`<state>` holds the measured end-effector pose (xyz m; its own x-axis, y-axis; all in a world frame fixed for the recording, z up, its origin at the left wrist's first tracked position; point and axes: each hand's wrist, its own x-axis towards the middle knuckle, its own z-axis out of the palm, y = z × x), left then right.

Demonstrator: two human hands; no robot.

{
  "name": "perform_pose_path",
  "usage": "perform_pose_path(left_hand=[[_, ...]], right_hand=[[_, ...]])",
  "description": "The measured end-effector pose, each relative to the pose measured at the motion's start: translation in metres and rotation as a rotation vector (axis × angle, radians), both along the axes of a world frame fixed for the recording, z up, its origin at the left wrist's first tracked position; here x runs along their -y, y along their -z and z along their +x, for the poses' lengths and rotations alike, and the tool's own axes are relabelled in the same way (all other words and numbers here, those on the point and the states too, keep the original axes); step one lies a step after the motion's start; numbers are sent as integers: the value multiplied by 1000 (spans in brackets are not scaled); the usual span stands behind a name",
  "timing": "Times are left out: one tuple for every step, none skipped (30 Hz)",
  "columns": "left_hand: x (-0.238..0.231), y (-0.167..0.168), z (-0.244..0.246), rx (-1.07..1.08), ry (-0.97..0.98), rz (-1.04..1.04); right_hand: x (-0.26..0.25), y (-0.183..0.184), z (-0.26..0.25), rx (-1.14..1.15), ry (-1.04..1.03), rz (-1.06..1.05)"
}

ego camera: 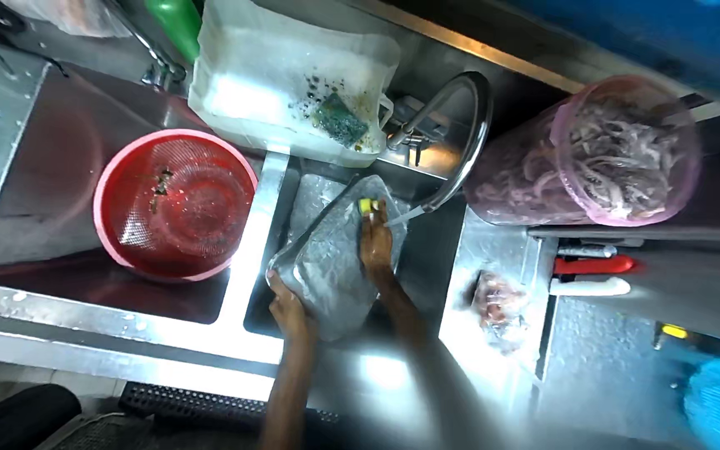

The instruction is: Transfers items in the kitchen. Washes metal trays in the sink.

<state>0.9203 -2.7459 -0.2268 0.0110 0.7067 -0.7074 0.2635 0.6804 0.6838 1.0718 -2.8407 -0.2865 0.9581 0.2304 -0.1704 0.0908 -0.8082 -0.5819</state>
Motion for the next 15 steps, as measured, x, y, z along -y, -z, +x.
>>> perform_pose_path(left_hand=[[0, 0, -1, 6, -38, -6], [-3, 1, -2, 20, -71, -5], [-7, 3, -2, 44, -92, -6], [-11, 7, -4, 59, -102, -12], [-13, 10, -6, 65, -103, -17], [-14, 11, -8, 70, -88, -25], [-13, 11, -9, 66, -75, -32], [-11, 10, -11, 63, -68, -50], [-9, 8, -13, 52, -69, -71], [-7, 3, -15, 35, -66, -87], [-4, -5, -17, 18, -66, -96], [-2, -13, -21, 6, -70, -95], [0, -20, -25, -4, -74, -81], [1, -27, -28, -8, -67, -62], [2, -34, -30, -13, -55, -37]], right_hand=[[6, 2, -5, -18, 30, -42], [12, -1, -23, -9, 4, -54], [16, -10, -49, 17, -66, -21], [19, -24, -82, 49, -158, 54], [18, -39, -112, 63, -258, 150], [12, -52, -132, 67, -352, 227], [4, -58, -138, 81, -434, 276], [-5, -59, -131, 98, -496, 307], [-15, -55, -111, 118, -539, 318], [-25, -46, -81, 160, -562, 303], [-32, -34, -46, 201, -573, 280], [-34, -22, -7, 226, -558, 244], [-30, -12, 32, 206, -505, 202], [-26, -1, 68, 163, -404, 168], [-17, 5, 96, 83, -282, 153]])
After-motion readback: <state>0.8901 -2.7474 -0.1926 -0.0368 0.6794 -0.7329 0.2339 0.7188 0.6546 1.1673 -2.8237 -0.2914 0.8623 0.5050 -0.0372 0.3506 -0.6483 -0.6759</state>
